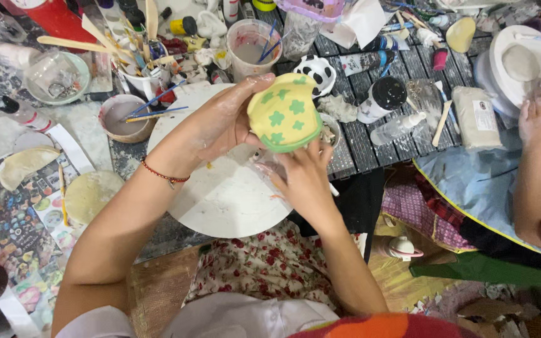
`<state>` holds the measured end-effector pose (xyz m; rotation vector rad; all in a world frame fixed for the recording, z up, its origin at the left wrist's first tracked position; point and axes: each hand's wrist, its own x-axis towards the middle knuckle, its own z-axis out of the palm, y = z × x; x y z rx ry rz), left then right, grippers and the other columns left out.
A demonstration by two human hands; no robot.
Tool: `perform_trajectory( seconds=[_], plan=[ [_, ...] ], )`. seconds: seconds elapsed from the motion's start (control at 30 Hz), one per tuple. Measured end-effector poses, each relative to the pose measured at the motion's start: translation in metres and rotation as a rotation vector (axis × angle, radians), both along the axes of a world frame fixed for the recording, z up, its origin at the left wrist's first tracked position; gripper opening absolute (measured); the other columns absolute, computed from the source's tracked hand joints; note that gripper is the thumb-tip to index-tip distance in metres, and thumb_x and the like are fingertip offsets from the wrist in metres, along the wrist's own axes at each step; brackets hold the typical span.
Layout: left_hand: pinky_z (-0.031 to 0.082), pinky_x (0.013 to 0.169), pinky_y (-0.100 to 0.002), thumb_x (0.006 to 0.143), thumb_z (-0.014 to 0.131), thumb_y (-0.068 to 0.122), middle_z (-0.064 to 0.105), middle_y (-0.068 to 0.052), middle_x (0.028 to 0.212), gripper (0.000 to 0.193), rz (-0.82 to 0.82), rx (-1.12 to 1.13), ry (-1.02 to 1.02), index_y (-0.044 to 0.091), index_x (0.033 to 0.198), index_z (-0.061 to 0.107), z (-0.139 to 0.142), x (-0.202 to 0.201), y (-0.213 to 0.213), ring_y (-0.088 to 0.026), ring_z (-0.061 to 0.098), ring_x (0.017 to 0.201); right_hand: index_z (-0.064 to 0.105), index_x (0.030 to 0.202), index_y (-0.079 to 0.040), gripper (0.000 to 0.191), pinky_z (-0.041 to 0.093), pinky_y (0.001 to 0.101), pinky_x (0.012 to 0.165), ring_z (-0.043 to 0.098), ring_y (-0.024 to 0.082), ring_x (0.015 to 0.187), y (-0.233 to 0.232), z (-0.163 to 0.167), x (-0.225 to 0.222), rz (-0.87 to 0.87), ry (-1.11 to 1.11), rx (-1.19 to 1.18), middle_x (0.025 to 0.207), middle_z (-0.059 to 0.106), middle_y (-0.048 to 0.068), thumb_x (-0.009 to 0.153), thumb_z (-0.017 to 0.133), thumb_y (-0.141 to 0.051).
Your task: The person applies small clay pieces to a yellow and green ceramic object, then uses a brush to paint it with yellow paint. They handle a paint bottle, a brush, and the ceramic object throughout the clip.
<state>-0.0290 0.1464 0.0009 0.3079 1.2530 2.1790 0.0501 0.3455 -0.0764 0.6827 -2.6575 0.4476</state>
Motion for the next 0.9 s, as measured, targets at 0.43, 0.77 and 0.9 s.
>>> perform_trajectory(
  seconds=[0.43, 0.77, 0.9],
  plan=[
    [0.061, 0.092, -0.046, 0.103, 0.055, 0.043, 0.065, -0.023, 0.132, 0.065, -0.007, 0.165, 0.065, -0.009, 0.142, 0.05, 0.005, 0.025, 0.0, -0.028, 0.071, 0.116, 0.065, 0.121, -0.007, 0.035, 0.039, 0.0447, 0.104, 0.057, 0.026, 0.116, 0.01, -0.008, 0.003, -0.118, -0.128, -0.447, 0.116, 0.07, 0.01, 0.088, 0.078, -0.009],
    [0.059, 0.105, -0.052, 0.106, 0.051, 0.042, 0.062, -0.017, 0.138, 0.056, 0.022, 0.282, -0.002, 0.0, 0.144, 0.05, -0.005, 0.037, 0.012, -0.026, 0.067, 0.124, 0.061, 0.129, 0.001, 0.023, 0.049, 0.0252, 0.089, 0.065, 0.011, 0.103, 0.033, 0.005, 0.018, -0.071, -0.091, -1.204, 0.116, 0.07, 0.009, 0.109, 0.06, -0.01],
    [0.065, 0.087, -0.05, 0.101, 0.049, 0.046, 0.067, -0.017, 0.129, 0.059, -0.046, 0.093, 0.025, 0.002, 0.14, 0.053, -0.004, 0.036, 0.012, -0.027, 0.073, 0.111, 0.062, 0.124, 0.002, 0.016, 0.055, 0.0255, 0.094, 0.067, 0.01, 0.102, 0.037, 0.006, 0.027, -0.122, 0.043, -1.271, 0.115, 0.068, 0.008, 0.109, 0.061, -0.005]
  ],
)
